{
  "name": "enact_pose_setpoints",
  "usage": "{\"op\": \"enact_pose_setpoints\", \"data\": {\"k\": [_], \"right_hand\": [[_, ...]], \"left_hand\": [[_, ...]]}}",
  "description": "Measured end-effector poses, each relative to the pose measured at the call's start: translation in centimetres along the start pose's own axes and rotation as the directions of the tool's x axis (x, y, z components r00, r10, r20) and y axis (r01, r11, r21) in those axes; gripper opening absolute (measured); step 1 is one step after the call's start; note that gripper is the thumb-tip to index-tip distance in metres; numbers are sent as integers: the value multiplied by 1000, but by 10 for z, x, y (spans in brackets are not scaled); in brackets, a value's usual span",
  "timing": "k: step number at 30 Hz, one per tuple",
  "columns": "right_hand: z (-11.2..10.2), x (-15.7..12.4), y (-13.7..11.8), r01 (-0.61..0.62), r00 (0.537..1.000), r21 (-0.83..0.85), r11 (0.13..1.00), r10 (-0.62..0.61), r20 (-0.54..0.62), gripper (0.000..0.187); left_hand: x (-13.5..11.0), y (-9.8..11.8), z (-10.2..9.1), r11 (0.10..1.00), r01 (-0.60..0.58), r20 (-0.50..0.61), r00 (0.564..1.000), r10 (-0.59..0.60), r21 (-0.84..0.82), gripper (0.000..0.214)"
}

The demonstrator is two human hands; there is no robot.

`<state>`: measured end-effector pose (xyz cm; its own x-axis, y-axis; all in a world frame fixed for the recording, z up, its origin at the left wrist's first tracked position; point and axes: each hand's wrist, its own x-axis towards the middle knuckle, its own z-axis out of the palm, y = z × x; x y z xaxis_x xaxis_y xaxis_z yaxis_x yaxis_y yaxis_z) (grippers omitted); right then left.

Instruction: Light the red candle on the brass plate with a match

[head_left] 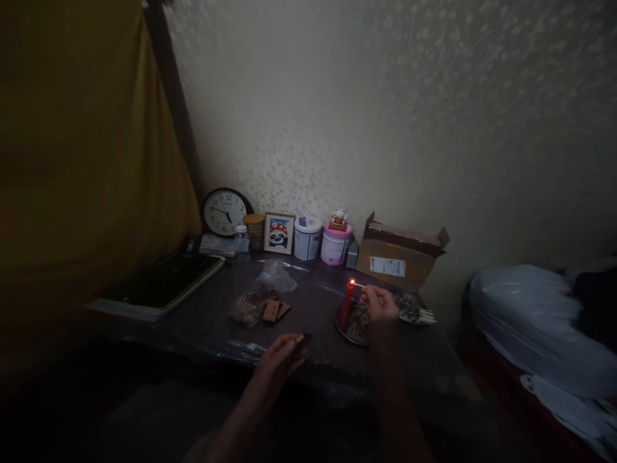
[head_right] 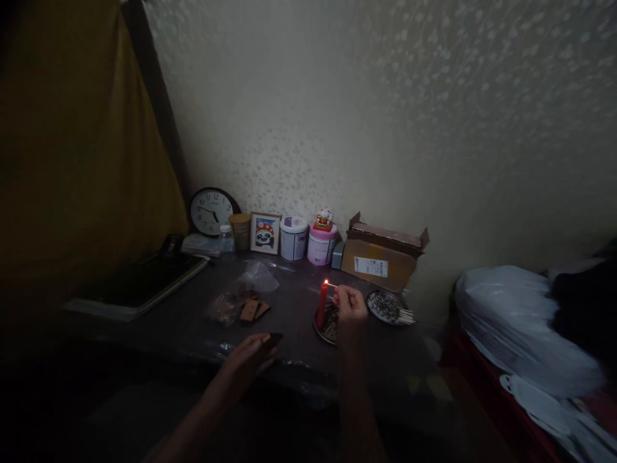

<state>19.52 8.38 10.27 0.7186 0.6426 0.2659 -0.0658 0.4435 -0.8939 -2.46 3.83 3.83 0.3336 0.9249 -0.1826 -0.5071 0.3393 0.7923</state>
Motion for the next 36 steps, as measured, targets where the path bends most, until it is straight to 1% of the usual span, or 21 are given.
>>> {"op": "enact_pose_setpoints", "data": {"k": [11,15,19,25,31,36], "right_hand": [[0,1,2,8,1000,-27,1000,-8,-7,25],[1,1,3,14,1000,-36,999,-14,-19,22],[1,0,2,27,999,-46,999,-28,-24,18],[1,-1,0,44,999,-56,997,-45,-21,17],[0,-1,-2,48,998,-53,997,-50,-28,16],[-3,-3,-8,19,999,-30,999,-20,-33,20]], "left_hand": [[-1,2,1,1000,7,15,1000,-7,-15,26],[-1,2,0,1000,9,56,998,-8,-8,28],[-3,4,2,1000,13,43,999,-13,0,26],[-7,6,4,1000,4,70,998,-3,-11,22],[-7,7,6,1000,8,54,999,-7,-28,23],[-4,4,3,1000,15,47,999,-14,-14,22]]}}
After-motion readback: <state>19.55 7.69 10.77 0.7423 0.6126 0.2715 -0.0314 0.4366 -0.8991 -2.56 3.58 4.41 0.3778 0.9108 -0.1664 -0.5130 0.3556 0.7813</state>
